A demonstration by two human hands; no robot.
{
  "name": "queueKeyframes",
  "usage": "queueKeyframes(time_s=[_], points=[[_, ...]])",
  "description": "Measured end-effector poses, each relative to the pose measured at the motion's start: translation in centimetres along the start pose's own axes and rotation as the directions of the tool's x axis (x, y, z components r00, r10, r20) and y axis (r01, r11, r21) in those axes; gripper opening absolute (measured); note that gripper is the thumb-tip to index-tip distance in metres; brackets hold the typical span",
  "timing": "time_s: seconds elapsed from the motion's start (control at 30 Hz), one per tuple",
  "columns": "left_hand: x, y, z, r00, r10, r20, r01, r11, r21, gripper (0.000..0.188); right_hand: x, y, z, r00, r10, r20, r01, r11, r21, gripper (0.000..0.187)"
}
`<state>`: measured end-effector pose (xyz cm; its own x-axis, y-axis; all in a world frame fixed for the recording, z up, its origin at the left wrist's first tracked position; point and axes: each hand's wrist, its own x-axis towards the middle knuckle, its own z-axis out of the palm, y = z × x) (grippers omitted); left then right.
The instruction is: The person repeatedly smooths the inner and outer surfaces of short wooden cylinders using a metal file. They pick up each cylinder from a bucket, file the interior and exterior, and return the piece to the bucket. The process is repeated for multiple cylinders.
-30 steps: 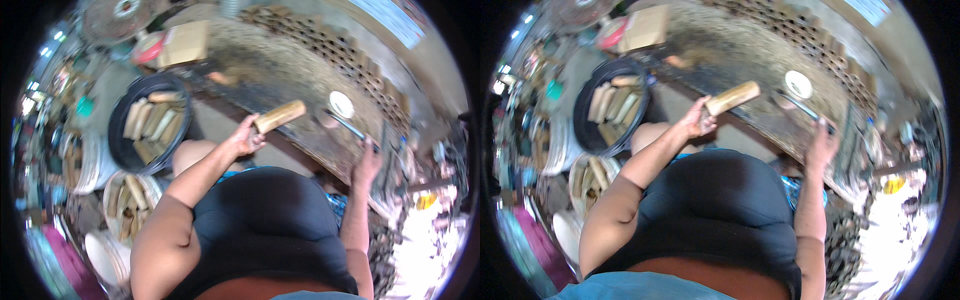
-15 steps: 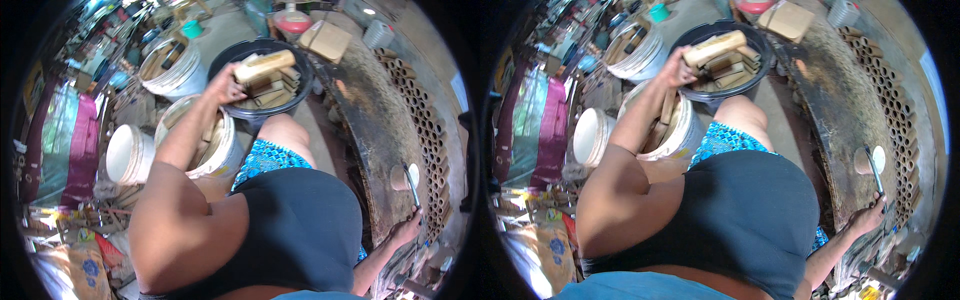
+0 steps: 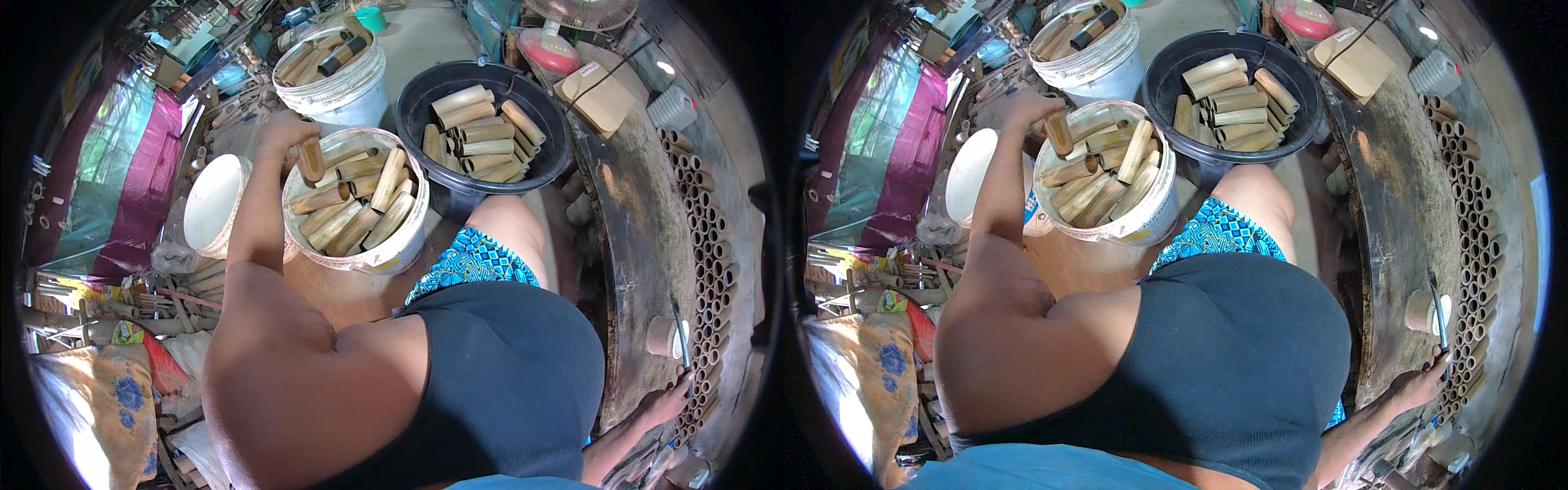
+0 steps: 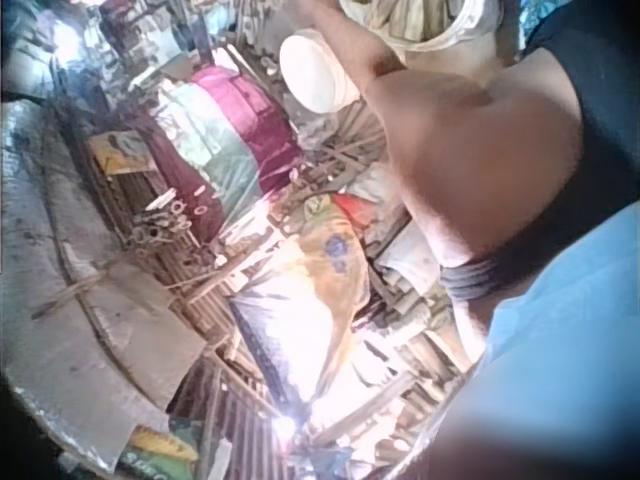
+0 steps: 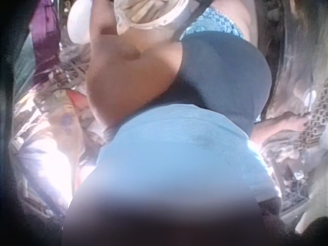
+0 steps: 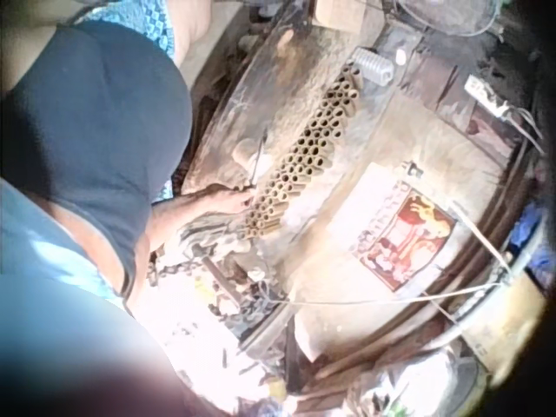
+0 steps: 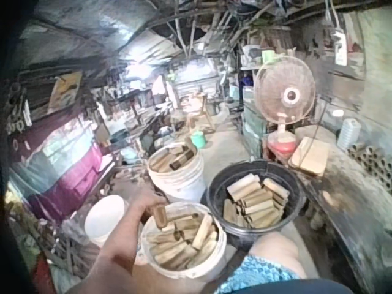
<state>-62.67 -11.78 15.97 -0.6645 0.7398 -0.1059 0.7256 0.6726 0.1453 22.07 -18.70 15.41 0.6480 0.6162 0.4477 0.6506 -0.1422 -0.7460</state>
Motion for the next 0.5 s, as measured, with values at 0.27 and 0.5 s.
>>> queueKeyframes(time_s=[0.27, 0.5], points=[[-1.2, 2.7, 5.1, 0.995, 0.091, -0.047, -0.084, 0.986, 0.142, 0.059, 0.3, 1.5, -0.2, 0.973, -0.227, 0.048, 0.232, 0.955, -0.184, 0.033], [-3.0, 7.6, 4.2, 0.938, 0.140, 0.317, -0.237, 0.927, 0.292, 0.049, -0.1, 1.4, -0.6, 0.984, -0.176, -0.013, 0.175, 0.984, -0.011, 0.031]])
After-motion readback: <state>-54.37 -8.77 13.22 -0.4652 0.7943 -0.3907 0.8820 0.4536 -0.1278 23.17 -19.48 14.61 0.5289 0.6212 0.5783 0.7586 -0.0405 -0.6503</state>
